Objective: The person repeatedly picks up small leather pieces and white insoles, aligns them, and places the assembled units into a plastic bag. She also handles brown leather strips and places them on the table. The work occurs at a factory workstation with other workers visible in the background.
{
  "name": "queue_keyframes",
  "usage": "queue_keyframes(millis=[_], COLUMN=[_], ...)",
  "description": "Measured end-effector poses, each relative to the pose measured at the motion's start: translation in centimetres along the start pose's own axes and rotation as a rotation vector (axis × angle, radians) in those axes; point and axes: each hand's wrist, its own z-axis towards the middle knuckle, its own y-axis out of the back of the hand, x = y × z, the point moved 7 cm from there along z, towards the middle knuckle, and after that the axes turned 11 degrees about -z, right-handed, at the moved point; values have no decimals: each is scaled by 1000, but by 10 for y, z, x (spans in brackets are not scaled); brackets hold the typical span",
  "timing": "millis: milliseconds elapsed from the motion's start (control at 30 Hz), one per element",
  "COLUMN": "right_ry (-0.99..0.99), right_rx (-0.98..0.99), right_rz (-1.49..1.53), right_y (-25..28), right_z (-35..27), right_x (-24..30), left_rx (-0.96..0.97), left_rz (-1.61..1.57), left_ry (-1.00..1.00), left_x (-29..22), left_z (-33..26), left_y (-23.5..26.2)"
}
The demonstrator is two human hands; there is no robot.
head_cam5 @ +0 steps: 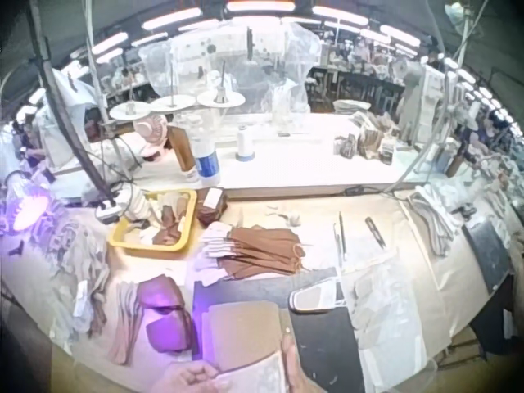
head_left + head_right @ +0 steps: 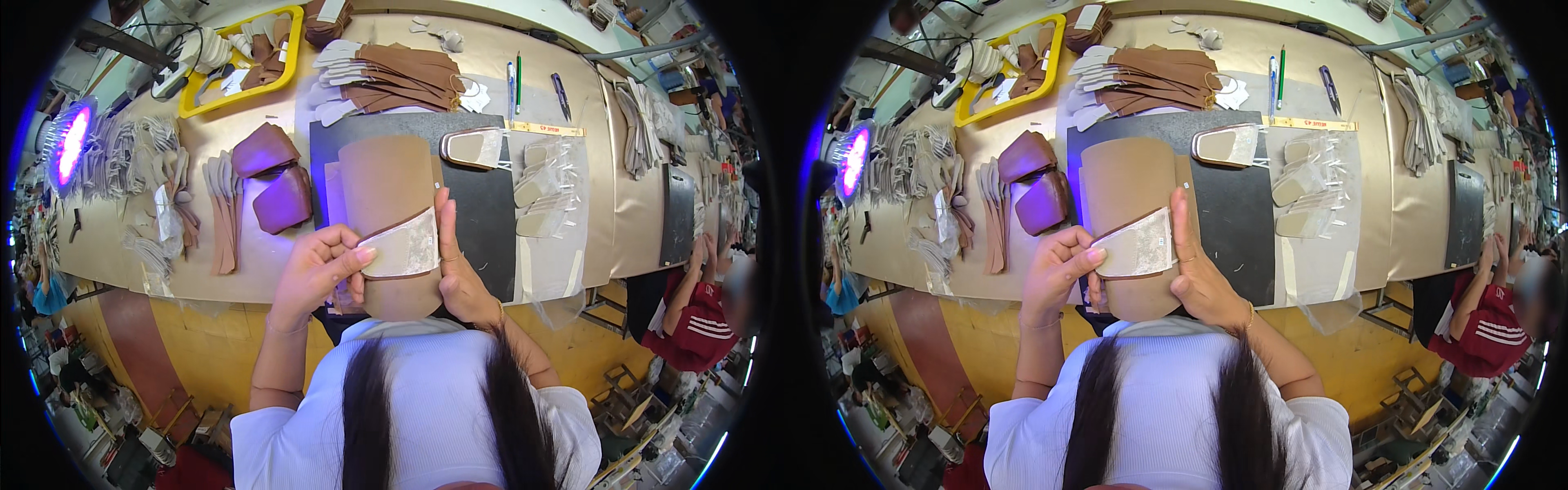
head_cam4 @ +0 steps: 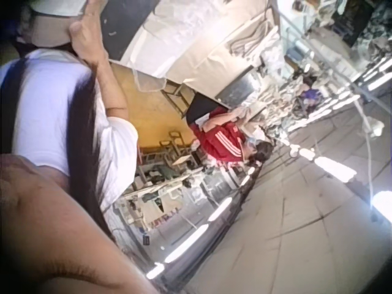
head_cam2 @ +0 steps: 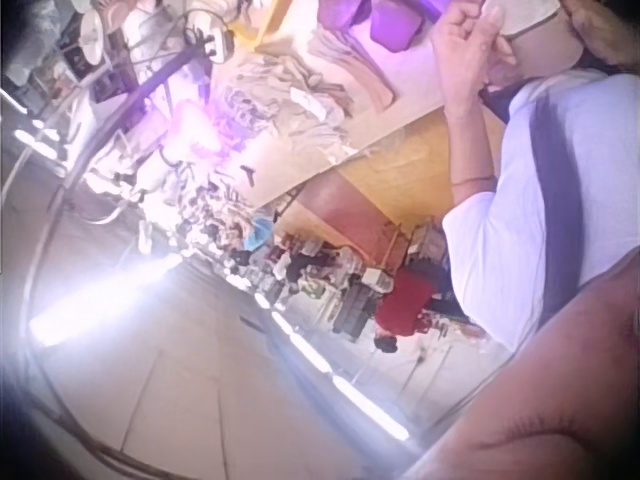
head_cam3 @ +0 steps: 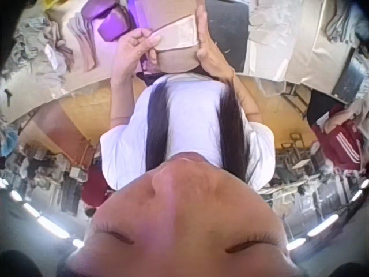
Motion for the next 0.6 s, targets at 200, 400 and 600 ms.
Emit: queue_keyframes(millis=[200, 400, 600], right_ry=[-126, -167, -197], right_rx=[-255, -401, -581], right_rz=[298, 491, 192], right_y=[26, 53, 124], right_z=[-1, 23, 57], right_x=[8, 31, -44], left_rx=[-34, -232, -708], left_rz=[-17, 232, 1027], left_ry=[20, -176, -607], left_x=[3, -17, -54], left_z=[-3, -15, -23], left_y=[3, 7, 111])
